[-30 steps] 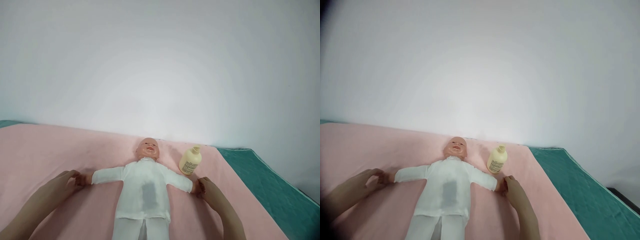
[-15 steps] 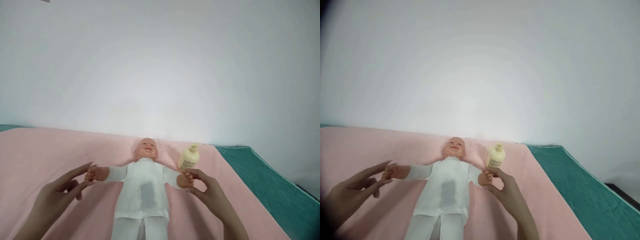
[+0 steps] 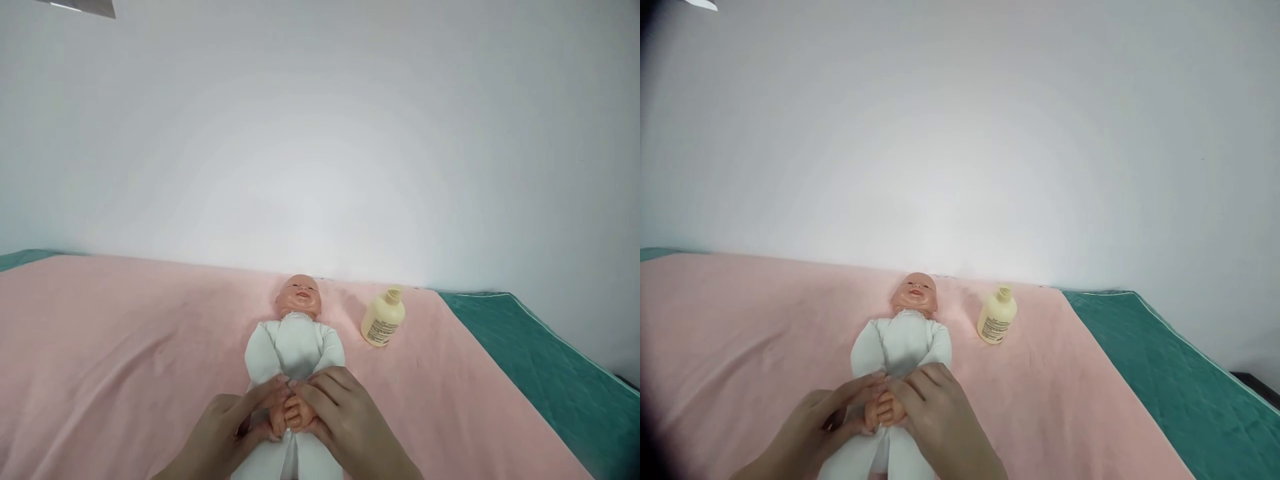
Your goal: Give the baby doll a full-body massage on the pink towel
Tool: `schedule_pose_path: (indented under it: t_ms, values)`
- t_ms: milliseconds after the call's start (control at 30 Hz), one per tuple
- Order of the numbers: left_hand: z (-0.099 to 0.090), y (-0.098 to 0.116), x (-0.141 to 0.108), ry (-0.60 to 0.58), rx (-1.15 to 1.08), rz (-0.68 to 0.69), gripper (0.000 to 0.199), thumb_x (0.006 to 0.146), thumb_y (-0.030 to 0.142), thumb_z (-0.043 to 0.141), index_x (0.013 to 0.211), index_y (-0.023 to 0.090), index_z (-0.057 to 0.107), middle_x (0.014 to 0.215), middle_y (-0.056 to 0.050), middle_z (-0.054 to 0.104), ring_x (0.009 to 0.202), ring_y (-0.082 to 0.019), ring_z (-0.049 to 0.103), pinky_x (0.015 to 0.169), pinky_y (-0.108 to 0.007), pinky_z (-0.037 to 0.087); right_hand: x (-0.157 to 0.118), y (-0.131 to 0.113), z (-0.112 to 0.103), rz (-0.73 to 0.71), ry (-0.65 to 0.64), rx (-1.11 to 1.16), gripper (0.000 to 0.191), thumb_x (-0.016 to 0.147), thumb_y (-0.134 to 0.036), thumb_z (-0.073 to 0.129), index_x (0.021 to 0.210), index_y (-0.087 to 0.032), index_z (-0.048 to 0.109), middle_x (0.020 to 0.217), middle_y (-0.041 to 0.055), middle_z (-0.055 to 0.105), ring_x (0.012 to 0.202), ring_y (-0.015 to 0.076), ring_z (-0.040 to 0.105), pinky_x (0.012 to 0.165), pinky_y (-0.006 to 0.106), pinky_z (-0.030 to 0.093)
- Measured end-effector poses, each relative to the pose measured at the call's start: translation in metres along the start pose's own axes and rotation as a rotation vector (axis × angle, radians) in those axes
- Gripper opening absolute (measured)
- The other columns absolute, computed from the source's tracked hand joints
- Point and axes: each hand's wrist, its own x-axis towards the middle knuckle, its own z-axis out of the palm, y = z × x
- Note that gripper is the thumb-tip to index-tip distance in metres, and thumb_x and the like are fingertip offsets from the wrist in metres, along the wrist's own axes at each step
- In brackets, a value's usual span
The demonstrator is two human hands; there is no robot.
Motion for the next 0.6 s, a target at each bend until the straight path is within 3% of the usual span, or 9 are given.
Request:
schedule_pose_path:
  t_ms: [233,400,500,600]
  values:
    - [-0.002,0.003,0.004,-0.015,0.114,0.123,0.057,0.08,0.015,0.06,0.131,0.035,0.045,0.056,0.011,0.064,0.038,-0.009,0.051,0.043,-0.015,0.043,0.0,-0.003,0.005,-0.08,-0.007,-0.129,0.026,0.099,-0.017,0.041,0.117,-0.013,0.059,0.09,0.0068,0.065,0.082,0.0211,0.056,0.074,0.034,0.05]
    - [-0.006,-0.002,0.001,-0.022,0.079,0.146,0.063,0.083,0.014,0.058,0.136,0.041,0.036,0.08,0.01,0.074,0.045,-0.008,0.059,0.05,-0.015,0.047,0.001,-0.003,0.0,-0.08,0.019,-0.112,0.026,0.099,-0.015,0.04,0.118,-0.016,0.058,0.094,0.0059,0.066,0.087,0.0208,0.057,0.077,0.035,0.05]
    - [-0.019,-0.01,-0.002,0.044,0.078,0.092,0.05,0.084,0.02,0.059,0.127,0.042,0.047,0.089,0.009,0.075,0.05,-0.008,0.062,0.052,-0.015,0.047,-0.002,0.004,-0.012,-0.042,0.03,-0.052,0.023,0.097,-0.017,0.046,0.117,-0.019,0.057,0.101,0.0045,0.067,0.093,0.0203,0.058,0.083,0.034,0.049]
    - [-0.043,-0.021,-0.003,0.132,0.133,-0.09,0.037,0.08,0.031,0.063,0.115,0.04,0.058,0.085,0.009,0.075,0.042,-0.008,0.056,0.047,-0.016,0.045,-0.011,0.019,-0.034,0.145,0.022,0.017,0.029,0.093,-0.02,0.057,0.121,-0.027,0.054,0.108,0.0015,0.066,0.099,0.0202,0.059,0.086,0.033,0.05]
